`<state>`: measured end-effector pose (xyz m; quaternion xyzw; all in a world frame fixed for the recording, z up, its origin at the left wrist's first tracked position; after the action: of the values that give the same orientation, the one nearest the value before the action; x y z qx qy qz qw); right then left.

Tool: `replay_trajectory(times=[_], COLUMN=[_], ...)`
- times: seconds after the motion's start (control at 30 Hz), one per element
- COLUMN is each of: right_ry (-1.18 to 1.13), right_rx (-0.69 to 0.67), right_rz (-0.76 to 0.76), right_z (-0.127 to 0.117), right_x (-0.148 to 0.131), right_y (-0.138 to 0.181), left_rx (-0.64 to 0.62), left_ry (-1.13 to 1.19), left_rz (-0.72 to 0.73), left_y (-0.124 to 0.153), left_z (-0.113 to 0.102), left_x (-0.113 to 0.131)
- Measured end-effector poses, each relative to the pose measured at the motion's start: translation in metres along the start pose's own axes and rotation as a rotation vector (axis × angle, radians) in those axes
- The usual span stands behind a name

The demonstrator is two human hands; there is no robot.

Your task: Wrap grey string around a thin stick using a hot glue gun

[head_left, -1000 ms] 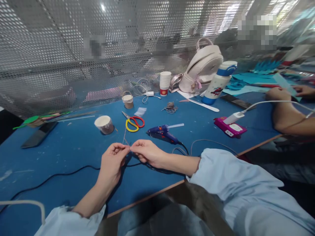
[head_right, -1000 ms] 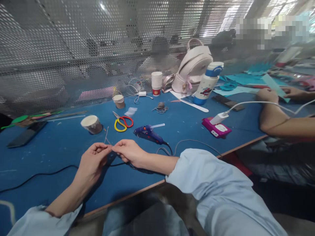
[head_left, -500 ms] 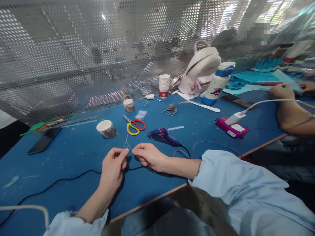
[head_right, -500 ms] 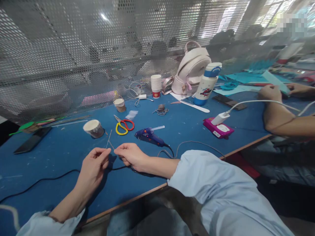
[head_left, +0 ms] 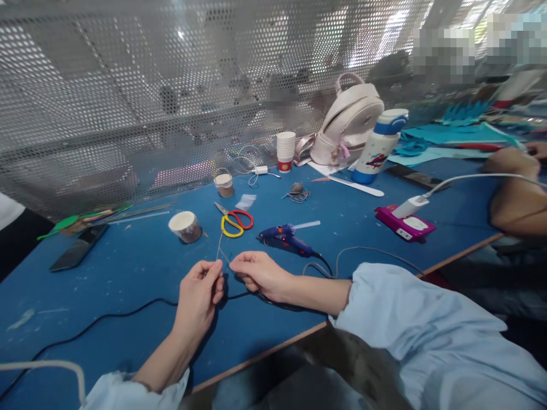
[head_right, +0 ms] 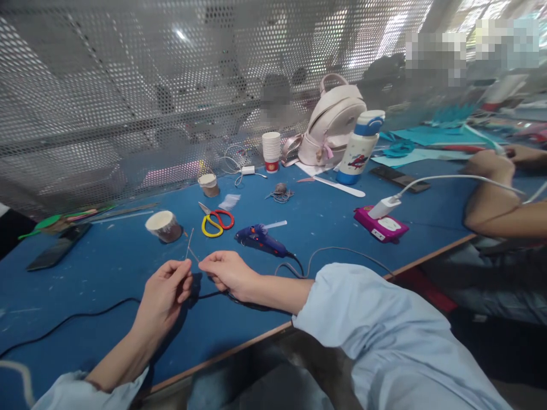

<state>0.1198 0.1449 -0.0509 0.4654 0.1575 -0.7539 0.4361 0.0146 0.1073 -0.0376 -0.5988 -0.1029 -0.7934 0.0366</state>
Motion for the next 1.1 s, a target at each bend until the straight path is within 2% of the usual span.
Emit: replay_trajectory(times=[0.3, 0.57, 0.8, 1.1], right_ry=[0.002, 0.019, 0.019, 0.0], right_rx=[0.005, 0.003, -0.012, -0.007], right_rz=[-0.019, 0.0, -0.01, -0.013], right_z=[-0.0005, -0.0006, 0.0013, -0.0006], right_x=[-0.0013, 0.0015, 0.0002, 0.0013], right_y=[-0.0003, -0.001, -0.0005, -0.0016], left_rx=[0.006, -0.074, -0.004, -0.041], left_ry=[-0.002, 0.03, 0.03, -0.005], left_rz=[-0.015, -0.018, -0.013, -0.032], left_y=[0.0021, -0.0001, 0.003, 0.0004], left_z=[0.0008, 0.0069, 0.0046, 0.0054], left_x=[-0.0003, -0.0026, -0.0009, -0.0052])
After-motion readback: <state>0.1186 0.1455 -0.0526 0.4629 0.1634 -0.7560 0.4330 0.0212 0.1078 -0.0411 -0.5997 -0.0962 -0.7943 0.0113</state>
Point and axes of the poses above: each hand's wrist, its own y-axis away from the middle knuckle, its own z-axis out of the palm, x = y × z, the point moved 9 cm from there along -y, towards the middle knuckle, and after that the axes turned 14 degrees about -x, right-handed, at the moved point
